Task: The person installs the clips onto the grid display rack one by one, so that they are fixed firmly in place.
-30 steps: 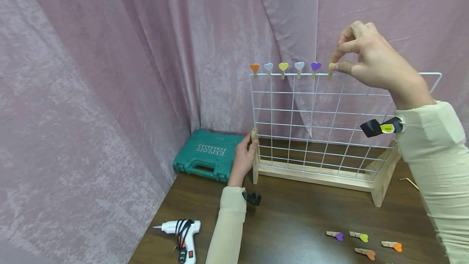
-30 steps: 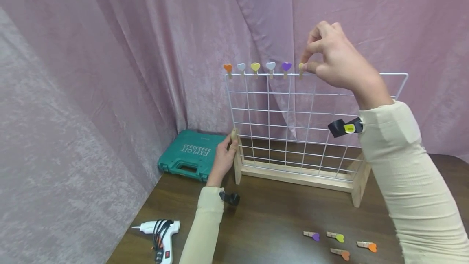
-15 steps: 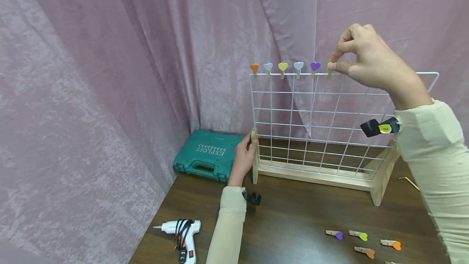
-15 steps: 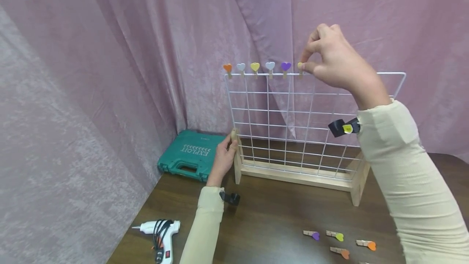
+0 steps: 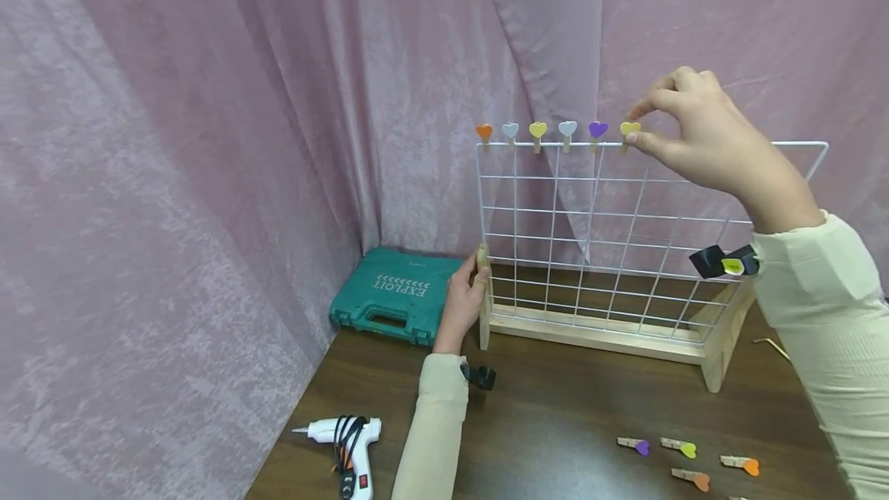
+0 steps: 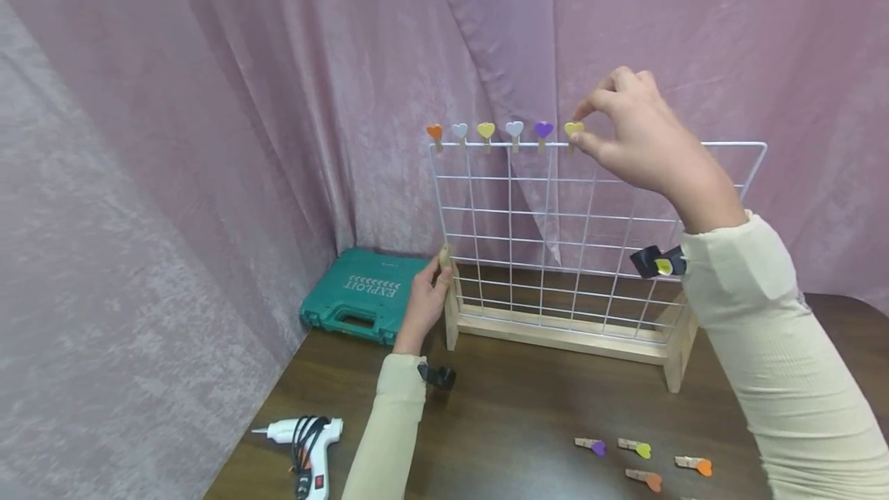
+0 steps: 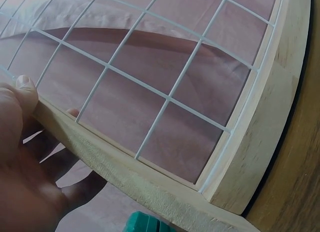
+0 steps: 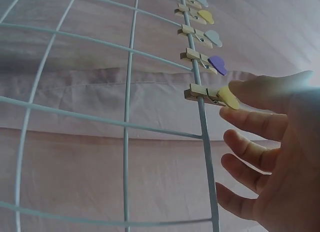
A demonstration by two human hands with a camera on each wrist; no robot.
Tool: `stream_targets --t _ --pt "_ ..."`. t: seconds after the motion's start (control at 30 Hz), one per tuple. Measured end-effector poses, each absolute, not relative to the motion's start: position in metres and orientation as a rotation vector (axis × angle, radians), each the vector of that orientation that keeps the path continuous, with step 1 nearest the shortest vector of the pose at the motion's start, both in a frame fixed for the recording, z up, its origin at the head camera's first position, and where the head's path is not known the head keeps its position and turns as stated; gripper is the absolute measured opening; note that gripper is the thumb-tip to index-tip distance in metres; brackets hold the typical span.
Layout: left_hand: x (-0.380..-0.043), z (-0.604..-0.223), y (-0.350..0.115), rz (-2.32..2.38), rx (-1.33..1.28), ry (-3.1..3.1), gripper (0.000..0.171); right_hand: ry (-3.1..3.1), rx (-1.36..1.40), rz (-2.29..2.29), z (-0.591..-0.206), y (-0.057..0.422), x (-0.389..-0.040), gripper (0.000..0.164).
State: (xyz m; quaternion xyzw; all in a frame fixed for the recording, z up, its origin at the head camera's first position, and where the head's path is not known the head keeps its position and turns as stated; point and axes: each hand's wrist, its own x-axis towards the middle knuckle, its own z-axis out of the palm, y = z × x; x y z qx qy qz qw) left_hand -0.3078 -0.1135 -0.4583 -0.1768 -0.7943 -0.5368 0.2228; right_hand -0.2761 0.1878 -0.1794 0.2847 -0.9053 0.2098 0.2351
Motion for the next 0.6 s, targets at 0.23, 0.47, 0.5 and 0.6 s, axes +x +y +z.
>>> stream_targets --t 0.23,0.47,0.5,0.6 --pt "-0.298 -0.442 -0.108 -1.523 -0.508 -2.186 0.034 -2.338 0.792 0.574 -0.191 0.198 -0.263 0.025" --pt "-0.315 -0.461 -0.114 -1.499 -0.478 -2.187 0.040 -2.243 0.822 0.549 -0.205 0.206 -0.254 0.030" --pt "-0.315 -0.461 -0.114 -1.489 -0.474 -2.191 0.040 -2.226 0.829 0.546 -0.207 0.207 -0.253 0.030" --pt "-0.315 -0.460 -0.116 -1.458 -0.468 -2.204 0.040 -2.183 0.830 0.553 -0.212 0.209 -0.250 0.031"
